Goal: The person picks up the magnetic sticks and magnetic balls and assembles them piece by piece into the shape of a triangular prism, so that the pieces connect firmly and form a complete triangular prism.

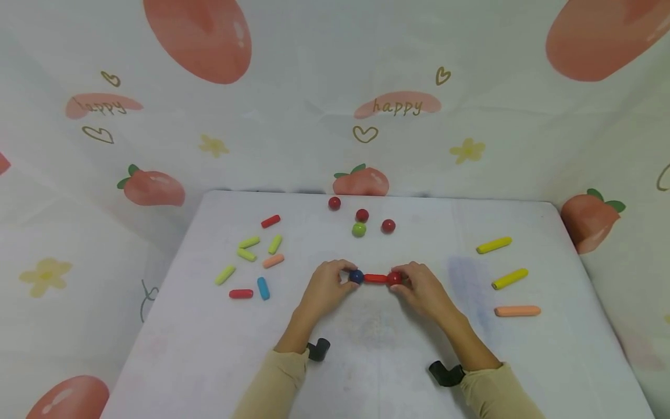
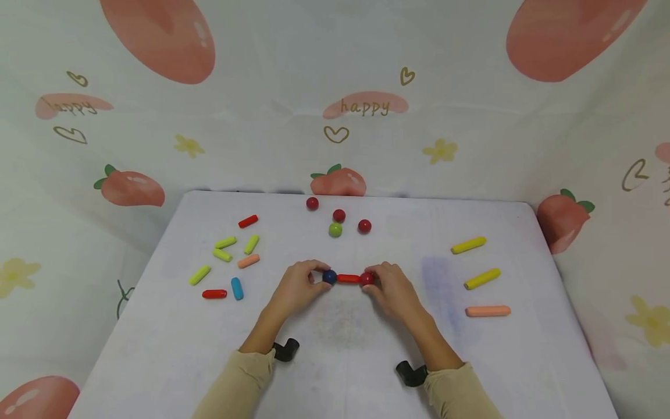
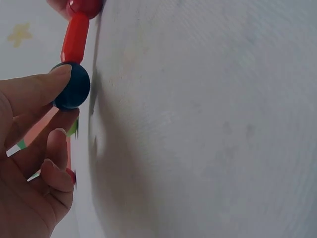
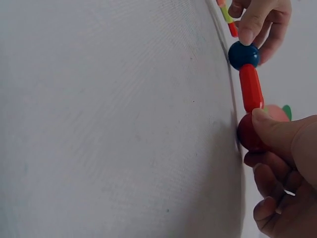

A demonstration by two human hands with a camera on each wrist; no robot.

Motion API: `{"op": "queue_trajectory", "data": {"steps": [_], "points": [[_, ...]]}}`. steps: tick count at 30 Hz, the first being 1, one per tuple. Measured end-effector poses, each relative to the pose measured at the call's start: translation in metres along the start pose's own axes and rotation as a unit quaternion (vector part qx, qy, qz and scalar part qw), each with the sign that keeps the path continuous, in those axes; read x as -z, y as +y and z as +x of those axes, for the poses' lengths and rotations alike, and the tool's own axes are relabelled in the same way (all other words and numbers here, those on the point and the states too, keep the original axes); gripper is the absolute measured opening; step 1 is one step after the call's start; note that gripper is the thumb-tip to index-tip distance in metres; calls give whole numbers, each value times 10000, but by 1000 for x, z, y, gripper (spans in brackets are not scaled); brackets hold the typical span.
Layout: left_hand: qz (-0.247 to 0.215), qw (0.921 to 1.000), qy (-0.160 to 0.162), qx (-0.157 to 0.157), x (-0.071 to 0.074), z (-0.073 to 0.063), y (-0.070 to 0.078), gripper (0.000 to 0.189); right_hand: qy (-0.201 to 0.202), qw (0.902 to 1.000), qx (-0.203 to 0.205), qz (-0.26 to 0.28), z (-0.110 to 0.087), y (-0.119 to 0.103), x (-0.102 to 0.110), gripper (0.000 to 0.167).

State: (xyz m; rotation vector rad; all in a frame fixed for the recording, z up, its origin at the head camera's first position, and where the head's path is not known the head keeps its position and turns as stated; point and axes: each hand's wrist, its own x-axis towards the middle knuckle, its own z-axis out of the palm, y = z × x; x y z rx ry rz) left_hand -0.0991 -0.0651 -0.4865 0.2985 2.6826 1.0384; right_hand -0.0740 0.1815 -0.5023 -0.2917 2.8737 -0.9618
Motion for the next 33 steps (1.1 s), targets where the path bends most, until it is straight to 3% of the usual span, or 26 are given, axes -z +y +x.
{"op": "queue_trajectory", "data": {"steps": [5,12,18,26,33], "points": [[-120,9993,37,365,18,-1,-8,42,38,9999,84,-43,1,0,0,41],[-76,9928,856,832,66,-2,-38,44,7,10000,30,13,2,-1,0,42],[-126,9884,1148,990,97,-3,-65,48,-36,10000,-85,-9,1,-1,1,42],[2,9854,1095,1306,117,-8,-98,51,-61,10000,-19,40,1,-2,3,42],[228,9856,868,1433,115,-6,-110,48,-67,9999,-77,40,1,-2,4,43]]}}
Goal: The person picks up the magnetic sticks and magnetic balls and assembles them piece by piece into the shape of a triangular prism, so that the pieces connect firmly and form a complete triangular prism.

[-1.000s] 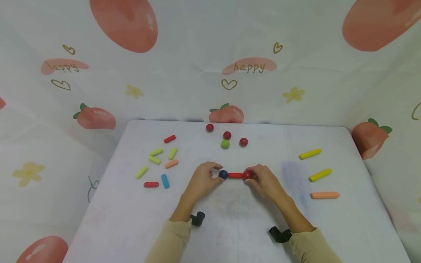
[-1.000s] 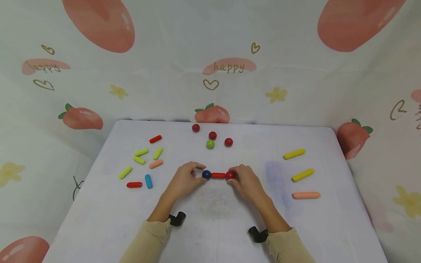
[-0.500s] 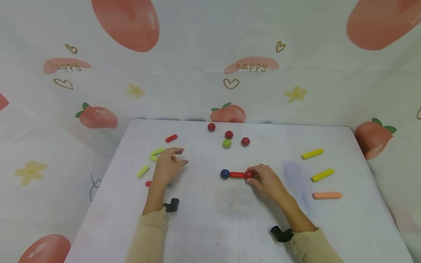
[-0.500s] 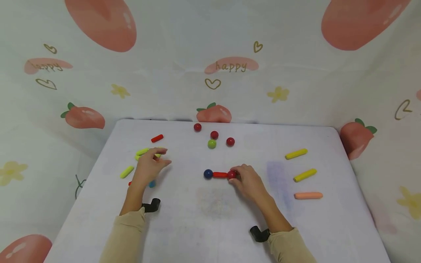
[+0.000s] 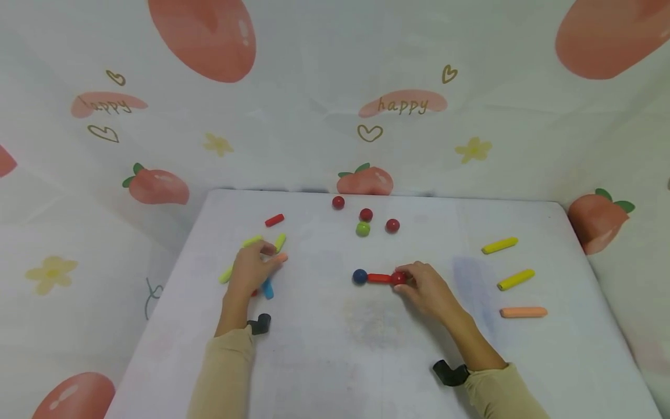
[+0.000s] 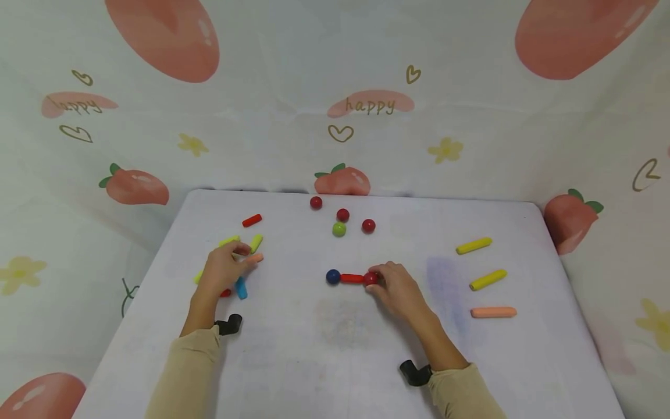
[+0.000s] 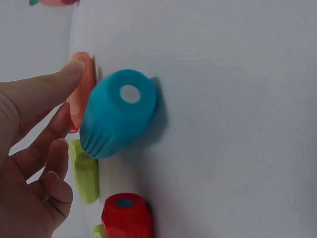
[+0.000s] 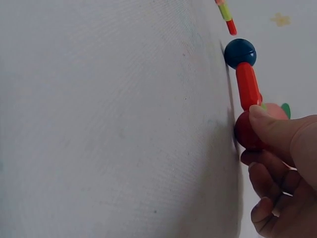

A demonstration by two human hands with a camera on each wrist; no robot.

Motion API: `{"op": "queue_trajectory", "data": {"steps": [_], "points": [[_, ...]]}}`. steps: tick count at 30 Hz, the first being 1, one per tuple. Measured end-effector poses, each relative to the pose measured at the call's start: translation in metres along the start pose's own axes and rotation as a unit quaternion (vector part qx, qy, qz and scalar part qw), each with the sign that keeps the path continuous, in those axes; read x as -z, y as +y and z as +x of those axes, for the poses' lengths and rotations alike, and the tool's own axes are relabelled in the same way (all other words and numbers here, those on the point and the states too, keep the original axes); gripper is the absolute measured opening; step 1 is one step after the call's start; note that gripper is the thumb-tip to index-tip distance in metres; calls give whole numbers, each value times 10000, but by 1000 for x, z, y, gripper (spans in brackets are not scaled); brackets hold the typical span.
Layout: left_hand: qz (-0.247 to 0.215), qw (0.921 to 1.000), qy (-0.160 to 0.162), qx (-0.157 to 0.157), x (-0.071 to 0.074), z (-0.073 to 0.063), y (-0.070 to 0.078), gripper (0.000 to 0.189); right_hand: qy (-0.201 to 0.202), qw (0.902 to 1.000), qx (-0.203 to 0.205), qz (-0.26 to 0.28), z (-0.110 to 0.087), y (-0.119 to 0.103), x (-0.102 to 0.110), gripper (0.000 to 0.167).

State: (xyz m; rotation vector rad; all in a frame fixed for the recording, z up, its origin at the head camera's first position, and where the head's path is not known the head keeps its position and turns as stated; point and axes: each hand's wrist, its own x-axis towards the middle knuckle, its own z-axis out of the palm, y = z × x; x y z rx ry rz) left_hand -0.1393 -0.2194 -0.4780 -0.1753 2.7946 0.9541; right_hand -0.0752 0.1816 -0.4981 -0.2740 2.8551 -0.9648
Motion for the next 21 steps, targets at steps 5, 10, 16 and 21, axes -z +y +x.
{"op": "queue_trajectory", "data": {"steps": [5,10,16,21], "points": [[51,10000,41,-3,-5,1,3,42,9,10000,23,-7,0,0,1,42],[372,9991,100,-173,-9,1,6,34,-25,10000,31,4,0,-1,0,40],[8,9986,258,-467,-7,-7,25,33,5,10000,31,-38,-1,0,-2,40],[-812,9957,48,-449,-16,-10,52,39,63,9999,89,-64,0,0,-1,41]]}}
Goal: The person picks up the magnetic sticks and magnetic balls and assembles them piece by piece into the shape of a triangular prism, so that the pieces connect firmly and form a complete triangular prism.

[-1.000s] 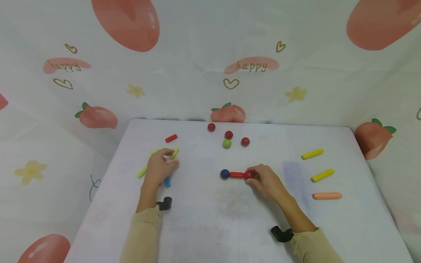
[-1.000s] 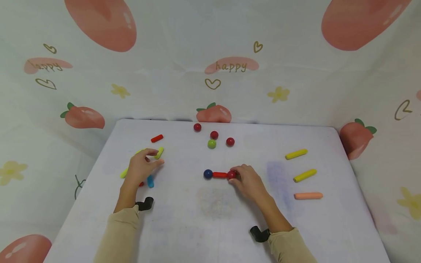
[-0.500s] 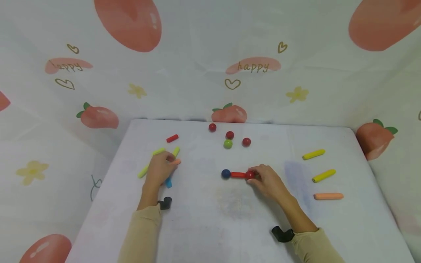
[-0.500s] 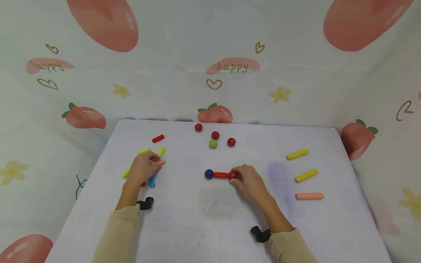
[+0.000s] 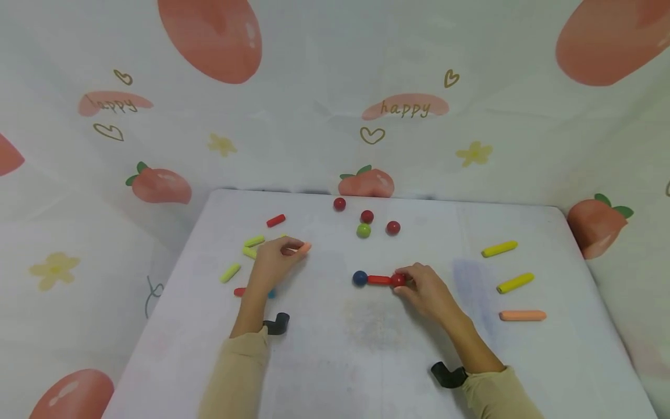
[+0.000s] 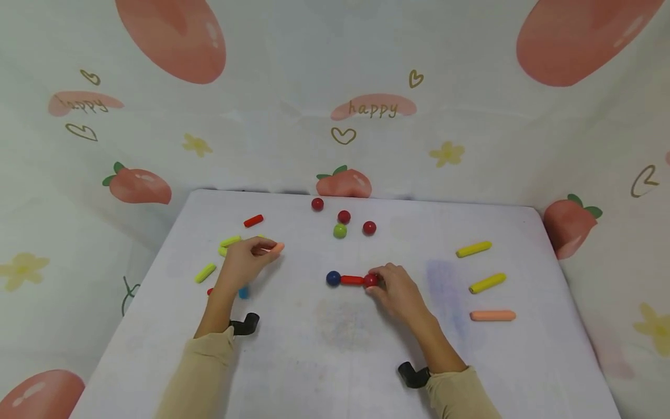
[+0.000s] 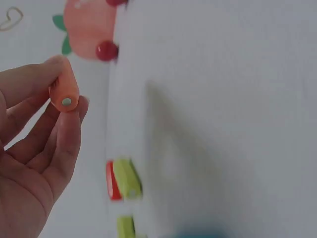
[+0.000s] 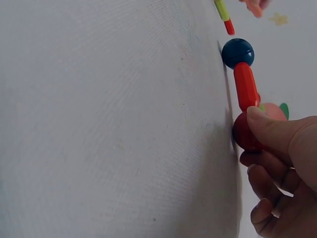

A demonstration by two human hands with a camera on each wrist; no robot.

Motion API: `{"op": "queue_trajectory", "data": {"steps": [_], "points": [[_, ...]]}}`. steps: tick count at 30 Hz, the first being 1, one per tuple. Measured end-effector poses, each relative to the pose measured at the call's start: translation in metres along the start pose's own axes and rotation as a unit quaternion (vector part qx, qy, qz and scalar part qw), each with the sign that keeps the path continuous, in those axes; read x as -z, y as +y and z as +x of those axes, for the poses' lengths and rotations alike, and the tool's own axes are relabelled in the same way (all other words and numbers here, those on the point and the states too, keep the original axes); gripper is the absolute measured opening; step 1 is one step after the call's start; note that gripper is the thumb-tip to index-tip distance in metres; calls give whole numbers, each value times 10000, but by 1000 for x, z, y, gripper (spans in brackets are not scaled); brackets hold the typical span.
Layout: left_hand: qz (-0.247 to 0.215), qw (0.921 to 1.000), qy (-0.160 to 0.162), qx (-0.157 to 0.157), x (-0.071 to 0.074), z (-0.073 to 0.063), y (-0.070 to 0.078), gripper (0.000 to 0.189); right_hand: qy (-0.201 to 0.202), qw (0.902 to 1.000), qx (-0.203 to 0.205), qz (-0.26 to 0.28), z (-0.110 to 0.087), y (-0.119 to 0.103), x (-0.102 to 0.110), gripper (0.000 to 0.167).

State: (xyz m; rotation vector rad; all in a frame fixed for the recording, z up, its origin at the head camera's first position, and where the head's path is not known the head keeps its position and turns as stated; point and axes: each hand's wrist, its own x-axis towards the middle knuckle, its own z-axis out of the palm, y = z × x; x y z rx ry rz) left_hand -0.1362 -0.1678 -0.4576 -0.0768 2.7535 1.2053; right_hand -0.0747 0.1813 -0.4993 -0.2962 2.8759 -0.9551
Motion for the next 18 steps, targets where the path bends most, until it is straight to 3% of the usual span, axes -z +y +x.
{"op": "queue_trajectory", "data": {"steps": [3,10,18], "points": [[-360,9993,-60,21,-19,0,15,39,18,10000,27,-18,0,-1,-1,42],[-610,9974,-123,-375,-73,5,35,29,-39,10000,-12,4,1,1,-2,42],[-896,9940,-476,-418,-101,10,44,25,47,10000,44,-2,1,1,-2,41]]}}
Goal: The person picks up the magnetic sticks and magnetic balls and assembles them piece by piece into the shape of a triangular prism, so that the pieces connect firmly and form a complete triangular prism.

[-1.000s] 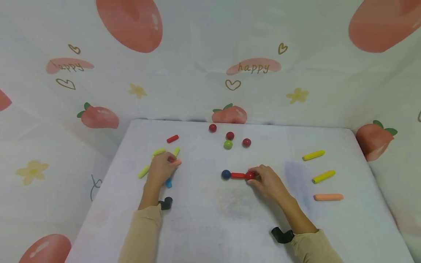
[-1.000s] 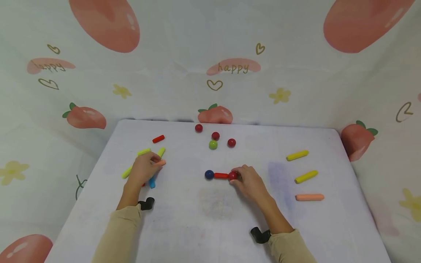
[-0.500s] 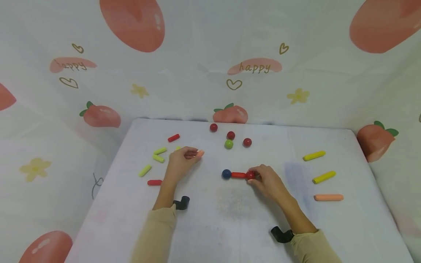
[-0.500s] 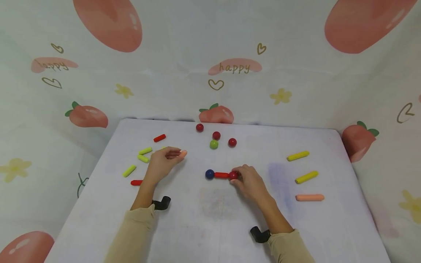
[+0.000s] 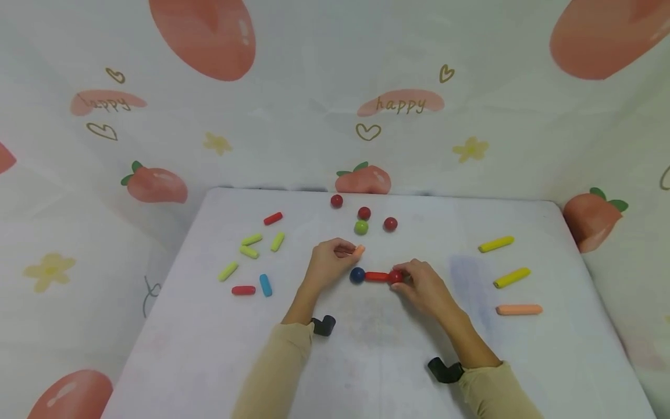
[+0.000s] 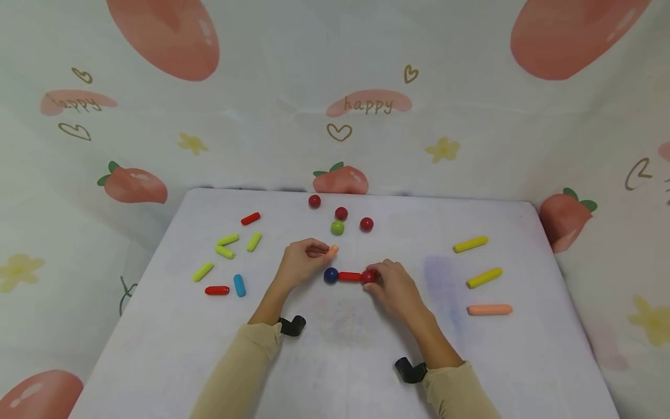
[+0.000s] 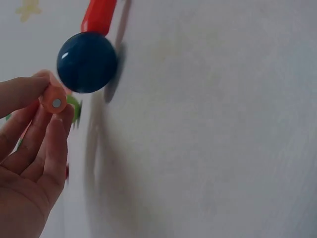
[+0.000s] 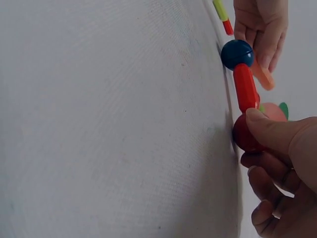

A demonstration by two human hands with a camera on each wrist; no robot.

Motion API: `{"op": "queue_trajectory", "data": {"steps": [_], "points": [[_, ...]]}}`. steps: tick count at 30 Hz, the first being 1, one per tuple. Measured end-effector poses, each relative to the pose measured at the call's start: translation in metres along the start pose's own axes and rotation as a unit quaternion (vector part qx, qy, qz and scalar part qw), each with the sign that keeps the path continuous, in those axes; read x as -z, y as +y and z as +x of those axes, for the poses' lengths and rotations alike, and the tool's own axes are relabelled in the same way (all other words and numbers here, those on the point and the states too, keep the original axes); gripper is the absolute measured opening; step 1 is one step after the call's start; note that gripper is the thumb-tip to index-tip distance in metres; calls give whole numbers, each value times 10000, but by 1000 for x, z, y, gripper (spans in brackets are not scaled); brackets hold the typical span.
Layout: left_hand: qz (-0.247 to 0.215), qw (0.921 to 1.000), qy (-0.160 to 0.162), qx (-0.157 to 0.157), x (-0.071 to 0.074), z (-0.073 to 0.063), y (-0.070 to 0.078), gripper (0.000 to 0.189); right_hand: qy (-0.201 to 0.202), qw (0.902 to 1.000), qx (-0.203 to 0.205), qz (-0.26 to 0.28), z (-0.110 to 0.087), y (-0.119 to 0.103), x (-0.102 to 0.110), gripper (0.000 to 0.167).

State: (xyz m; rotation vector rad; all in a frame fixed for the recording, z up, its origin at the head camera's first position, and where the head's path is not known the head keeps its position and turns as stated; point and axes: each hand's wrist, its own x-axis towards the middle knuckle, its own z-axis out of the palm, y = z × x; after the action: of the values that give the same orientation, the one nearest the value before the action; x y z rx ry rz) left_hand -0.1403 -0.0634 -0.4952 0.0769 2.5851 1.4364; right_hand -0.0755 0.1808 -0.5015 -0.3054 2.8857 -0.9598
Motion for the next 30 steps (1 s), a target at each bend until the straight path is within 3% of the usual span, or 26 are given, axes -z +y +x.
{"op": "queue_trajectory", "data": {"steps": [10,17,30], "points": [[-52,9993,-344,133,-12,3,8,25,86,9999,89,-5,0,0,1,41],[238,9991,-349,66,-19,3,8,24,75,9999,77,-10,0,0,1,41],[617,9958,-655,149,-10,-13,12,33,208,9994,111,-265,-2,-3,-3,40]]}}
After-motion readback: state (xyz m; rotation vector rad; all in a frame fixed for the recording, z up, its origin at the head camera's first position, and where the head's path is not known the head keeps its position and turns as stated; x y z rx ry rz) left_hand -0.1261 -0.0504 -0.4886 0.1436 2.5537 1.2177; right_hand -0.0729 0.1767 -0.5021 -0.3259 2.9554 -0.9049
